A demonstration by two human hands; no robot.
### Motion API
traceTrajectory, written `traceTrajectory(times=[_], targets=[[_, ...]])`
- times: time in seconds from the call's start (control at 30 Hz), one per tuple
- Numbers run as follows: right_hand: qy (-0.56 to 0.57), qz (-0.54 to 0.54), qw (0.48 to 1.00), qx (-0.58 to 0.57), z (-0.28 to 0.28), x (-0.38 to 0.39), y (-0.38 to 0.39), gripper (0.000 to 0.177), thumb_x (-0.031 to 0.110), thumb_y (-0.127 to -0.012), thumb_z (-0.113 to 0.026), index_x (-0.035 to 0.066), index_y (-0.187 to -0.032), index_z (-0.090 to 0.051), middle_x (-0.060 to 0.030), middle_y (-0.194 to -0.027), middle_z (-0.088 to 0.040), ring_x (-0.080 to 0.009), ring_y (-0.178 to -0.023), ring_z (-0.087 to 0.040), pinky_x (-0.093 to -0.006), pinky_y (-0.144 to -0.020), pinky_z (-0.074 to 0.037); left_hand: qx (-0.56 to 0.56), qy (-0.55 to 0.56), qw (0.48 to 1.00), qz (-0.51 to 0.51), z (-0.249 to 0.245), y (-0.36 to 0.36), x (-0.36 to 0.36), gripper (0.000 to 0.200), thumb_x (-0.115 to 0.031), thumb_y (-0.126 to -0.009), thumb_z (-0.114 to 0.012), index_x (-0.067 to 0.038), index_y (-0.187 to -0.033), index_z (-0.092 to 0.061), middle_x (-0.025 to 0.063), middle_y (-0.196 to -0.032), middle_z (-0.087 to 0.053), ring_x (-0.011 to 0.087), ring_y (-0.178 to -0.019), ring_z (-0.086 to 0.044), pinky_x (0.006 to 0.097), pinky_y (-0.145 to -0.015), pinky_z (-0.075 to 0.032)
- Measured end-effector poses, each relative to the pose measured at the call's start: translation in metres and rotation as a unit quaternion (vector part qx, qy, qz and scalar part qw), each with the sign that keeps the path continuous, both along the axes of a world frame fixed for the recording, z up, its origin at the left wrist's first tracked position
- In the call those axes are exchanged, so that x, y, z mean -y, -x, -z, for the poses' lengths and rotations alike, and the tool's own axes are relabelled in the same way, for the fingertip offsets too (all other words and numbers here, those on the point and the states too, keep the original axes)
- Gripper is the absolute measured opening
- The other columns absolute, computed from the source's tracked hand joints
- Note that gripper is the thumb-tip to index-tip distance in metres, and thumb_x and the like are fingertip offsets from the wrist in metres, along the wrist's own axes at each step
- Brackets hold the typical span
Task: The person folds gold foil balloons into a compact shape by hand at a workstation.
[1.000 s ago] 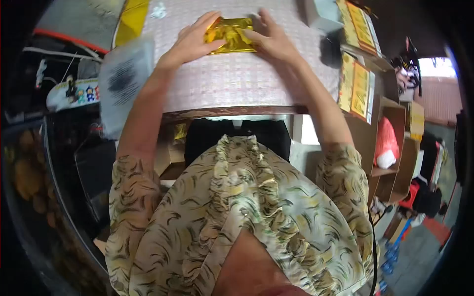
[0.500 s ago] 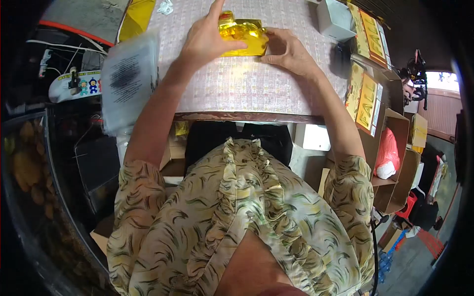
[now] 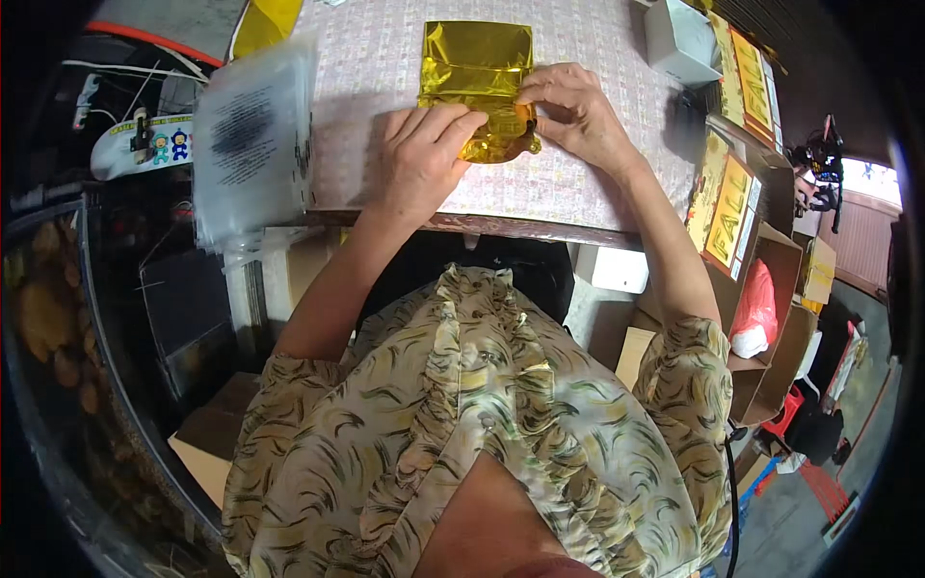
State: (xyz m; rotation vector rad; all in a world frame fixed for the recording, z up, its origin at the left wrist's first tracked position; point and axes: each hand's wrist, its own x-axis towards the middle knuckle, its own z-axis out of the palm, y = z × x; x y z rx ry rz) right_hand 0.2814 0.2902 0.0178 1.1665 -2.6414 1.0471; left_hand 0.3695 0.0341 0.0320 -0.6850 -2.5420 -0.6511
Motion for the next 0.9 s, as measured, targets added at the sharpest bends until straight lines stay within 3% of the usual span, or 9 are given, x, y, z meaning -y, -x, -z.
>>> traceTrajectory(times=[0.3,0.4,0.5,0.57,0.67,0.8,0.9], targets=[[0.013,-0.007,1.0,0.007,0.0,-0.002,-0.003,0.022,0.006,-0.081,-0.078,0.009,-0.103,-0.078,-0.0022,-0.119,-0.07,-0.026,-0.121,-0.056,-0.0423,-0.111,-0.035,-0.025,-0.009,0.999,0.037,0.011,0.005,-0.001,0.028,-0.004,-0.075,-0.074,-0.013,-0.101,-0.078,-0.0023,-0.1,-0.07,0.0168,-0.093,-0.065,0.0329,-0.085,-0.045],[0.017,-0.004,1.0,0.01,0.001,-0.002,-0.004,0.022,0.005,-0.081,-0.077,0.008,-0.103,-0.077,-0.0025,-0.119,-0.07,-0.0263,-0.121,-0.057,-0.0422,-0.11,-0.035,0.022,0.005,0.998,0.06,-0.007,0.005,0.009,0.026,-0.018,-0.086,-0.076,-0.015,-0.112,-0.078,0.0022,-0.113,-0.074,0.0158,-0.103,-0.068,0.0295,-0.094,-0.047],[0.018,-0.006,1.0,0.022,0.001,-0.003,-0.003,0.022,0.005,-0.082,-0.076,0.008,-0.104,-0.077,-0.0032,-0.12,-0.069,-0.0268,-0.12,-0.057,-0.042,-0.11,-0.035,0.09,-0.019,0.99,0.109,-0.017,0.027,0.042,0.034,-0.035,-0.096,-0.073,-0.018,-0.125,-0.074,0.0055,-0.129,-0.072,0.0177,-0.118,-0.067,0.0349,-0.102,-0.051],[0.015,0.003,0.999,0.032,0.0,-0.002,-0.005,0.021,0.005,-0.082,-0.077,0.008,-0.103,-0.077,-0.0034,-0.12,-0.069,-0.0264,-0.12,-0.057,-0.0418,-0.109,-0.035,0.168,-0.174,0.969,0.044,-0.002,0.05,0.066,0.037,-0.022,-0.094,-0.074,-0.012,-0.129,-0.071,0.0087,-0.133,-0.07,0.0244,-0.121,-0.066,0.0345,-0.104,-0.049],[0.018,-0.002,1.0,0.021,0.004,-0.003,-0.004,0.021,0.005,-0.083,-0.076,0.009,-0.103,-0.077,-0.0032,-0.12,-0.07,-0.0266,-0.12,-0.058,-0.0422,-0.107,-0.037,0.072,-0.135,0.985,0.08,0.006,0.092,0.07,0.028,-0.017,-0.095,-0.071,-0.008,-0.122,-0.073,0.0109,-0.128,-0.071,0.0271,-0.117,-0.067,0.036,-0.102,-0.052],[0.014,0.003,1.0,0.004,0.005,-0.003,-0.003,0.022,0.004,-0.082,-0.077,0.009,-0.104,-0.076,-0.0035,-0.119,-0.072,-0.0272,-0.118,-0.06,-0.0416,-0.106,-0.038,0.08,-0.114,0.979,0.147,0.029,0.116,0.068,0.021,-0.01,-0.096,-0.068,-0.005,-0.115,-0.075,0.0108,-0.123,-0.072,0.027,-0.114,-0.068,0.0355,-0.101,-0.052],[0.015,0.017,1.0,-0.009,0.004,-0.002,-0.006,0.025,0.005,-0.081,-0.078,0.009,-0.106,-0.075,-0.0038,-0.119,-0.072,-0.0271,-0.117,-0.061,-0.0408,-0.106,-0.039,0.155,-0.085,0.967,0.186,0.031,0.115,0.072,0.02,-0.009,-0.095,-0.068,-0.006,-0.113,-0.076,0.0092,-0.12,-0.072,0.026,-0.113,-0.068,0.0359,-0.101,-0.052]])
